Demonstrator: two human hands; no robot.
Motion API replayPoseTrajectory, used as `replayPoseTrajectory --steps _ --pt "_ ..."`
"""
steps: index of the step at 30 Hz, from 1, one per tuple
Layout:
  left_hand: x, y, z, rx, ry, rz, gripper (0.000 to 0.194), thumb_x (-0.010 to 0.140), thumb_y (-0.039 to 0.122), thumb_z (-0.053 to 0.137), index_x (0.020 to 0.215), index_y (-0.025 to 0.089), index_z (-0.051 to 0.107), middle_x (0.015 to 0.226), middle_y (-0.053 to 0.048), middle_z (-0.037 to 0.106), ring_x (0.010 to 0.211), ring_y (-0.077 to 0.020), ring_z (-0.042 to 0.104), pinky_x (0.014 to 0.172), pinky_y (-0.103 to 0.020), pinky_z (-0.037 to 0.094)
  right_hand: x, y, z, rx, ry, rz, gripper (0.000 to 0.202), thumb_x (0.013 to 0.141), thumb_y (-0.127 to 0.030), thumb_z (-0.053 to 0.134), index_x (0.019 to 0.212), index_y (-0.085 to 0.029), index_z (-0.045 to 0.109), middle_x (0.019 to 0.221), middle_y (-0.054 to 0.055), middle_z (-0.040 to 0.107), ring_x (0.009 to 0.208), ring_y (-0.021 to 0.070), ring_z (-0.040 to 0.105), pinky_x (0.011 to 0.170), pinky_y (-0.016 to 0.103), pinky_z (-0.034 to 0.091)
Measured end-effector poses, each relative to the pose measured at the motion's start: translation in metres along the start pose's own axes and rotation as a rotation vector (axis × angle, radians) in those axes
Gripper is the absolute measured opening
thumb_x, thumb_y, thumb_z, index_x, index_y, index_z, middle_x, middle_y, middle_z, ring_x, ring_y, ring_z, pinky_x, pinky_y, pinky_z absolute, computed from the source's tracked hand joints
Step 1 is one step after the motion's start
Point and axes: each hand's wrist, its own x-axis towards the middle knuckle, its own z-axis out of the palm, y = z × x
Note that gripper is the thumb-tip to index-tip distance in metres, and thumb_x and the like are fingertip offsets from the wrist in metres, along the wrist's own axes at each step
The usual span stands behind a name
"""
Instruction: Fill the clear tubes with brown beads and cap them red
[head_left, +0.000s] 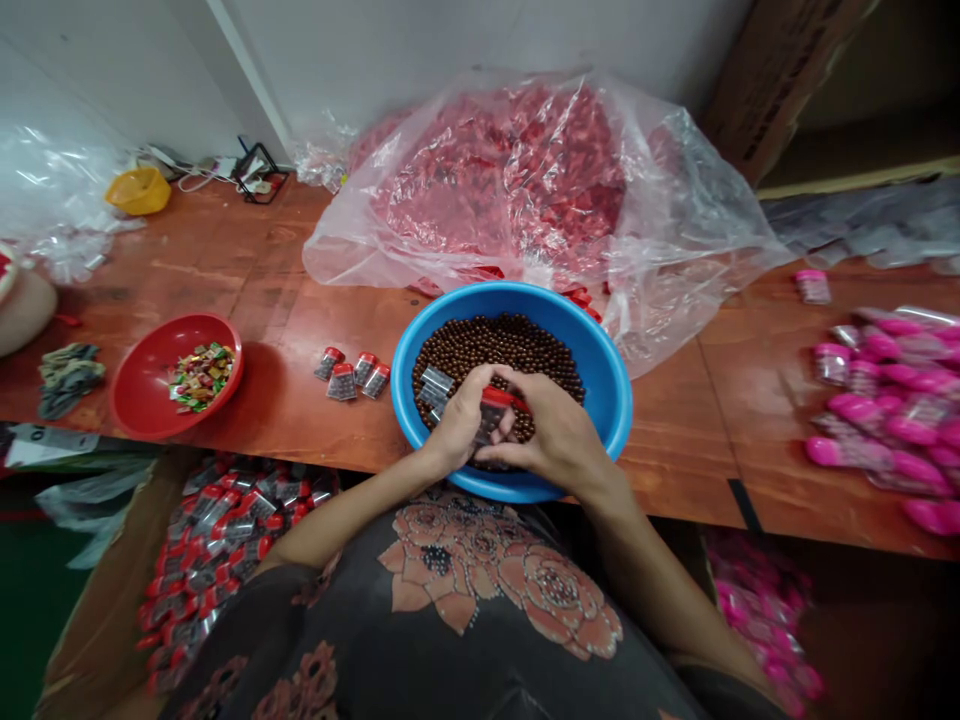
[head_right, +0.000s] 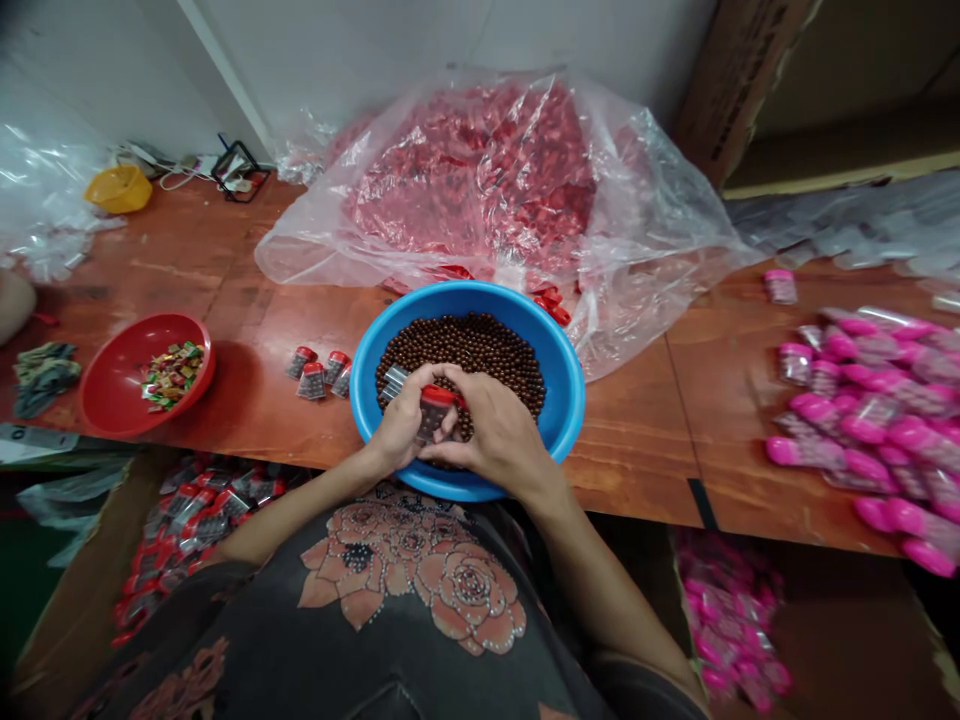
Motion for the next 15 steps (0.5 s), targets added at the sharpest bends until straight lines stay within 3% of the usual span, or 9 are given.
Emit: replayPoseTrajectory --steps 3,6,8,10,13,15 --pt "-0.001 0.006 -0.002 -0.026 -0.014 -0.016 0.065 0.097 0.063 0.028 0.136 0.013 0.043 0.053 0.004 0.054 0.041 -0.009 0.045 0.043 -0.019 0.038 -0.005 0.005 -0.003 0.248 -0.038 0.351 0.058 0.071 -0.06 0.075 0.11 -0.018 0.064 0.088 0.006 0.071 0.074 0.0219 0.066 0.064 0.035 0.053" --pt "-0.001 0.007 -0.003 -0.011 -0.047 -0.044 0.075 0.095 0.07 0.027 0.142 0.013 0.037 0.055 0.004 0.055 0.04 -0.0095 0.045 0.041 -0.02 0.04 -0.009 0.002 -0.001 0.437 0.042 0.483 0.035 0.081 -0.054 0.069 0.086 -0.02 0.071 0.075 0.002 0.071 0.068 0.0183 0.065 0.065 0.032 0.052" --pt "0.0 0.006 -0.004 0.009 -0.059 -0.061 0.079 0.094 0.072 0.025 0.145 0.013 0.035 0.056 0.004 0.054 0.039 -0.0099 0.044 0.04 -0.021 0.04 -0.01 -0.003 0.003 0.495 0.188 0.495 0.028 0.083 -0.046 0.07 0.096 -0.022 0.073 0.091 0.002 0.075 0.083 0.0198 0.069 0.08 0.035 0.055" --pt "0.0 0.006 -0.004 0.028 -0.058 -0.068 0.081 0.093 0.074 0.022 0.145 0.014 0.035 0.055 0.004 0.054 0.038 -0.0101 0.043 0.039 -0.021 0.039 -0.011 -0.009 0.006 0.527 0.277 0.491 0.034 0.086 -0.041 0.069 0.116 -0.024 0.069 0.106 0.004 0.075 0.096 0.0209 0.07 0.092 0.039 0.054" --pt "0.001 0.005 -0.003 0.08 -0.033 -0.074 0.083 0.092 0.077 0.017 0.143 0.015 0.039 0.054 0.004 0.051 0.039 -0.0107 0.045 0.039 -0.021 0.039 -0.011 -0.014 0.01 0.491 0.251 0.403 0.052 0.094 -0.038 0.058 0.144 -0.026 0.048 0.121 0.007 0.071 0.107 0.0225 0.067 0.099 0.046 0.051" --pt "0.0 0.004 -0.002 0.124 -0.012 -0.103 0.083 0.091 0.078 0.015 0.139 0.017 0.044 0.054 0.003 0.051 0.041 -0.011 0.046 0.041 -0.021 0.04 -0.01 -0.016 0.01 0.358 0.171 0.271 0.07 0.091 -0.043 0.061 0.153 -0.026 0.032 0.131 0.012 0.065 0.115 0.0266 0.063 0.101 0.051 0.05"
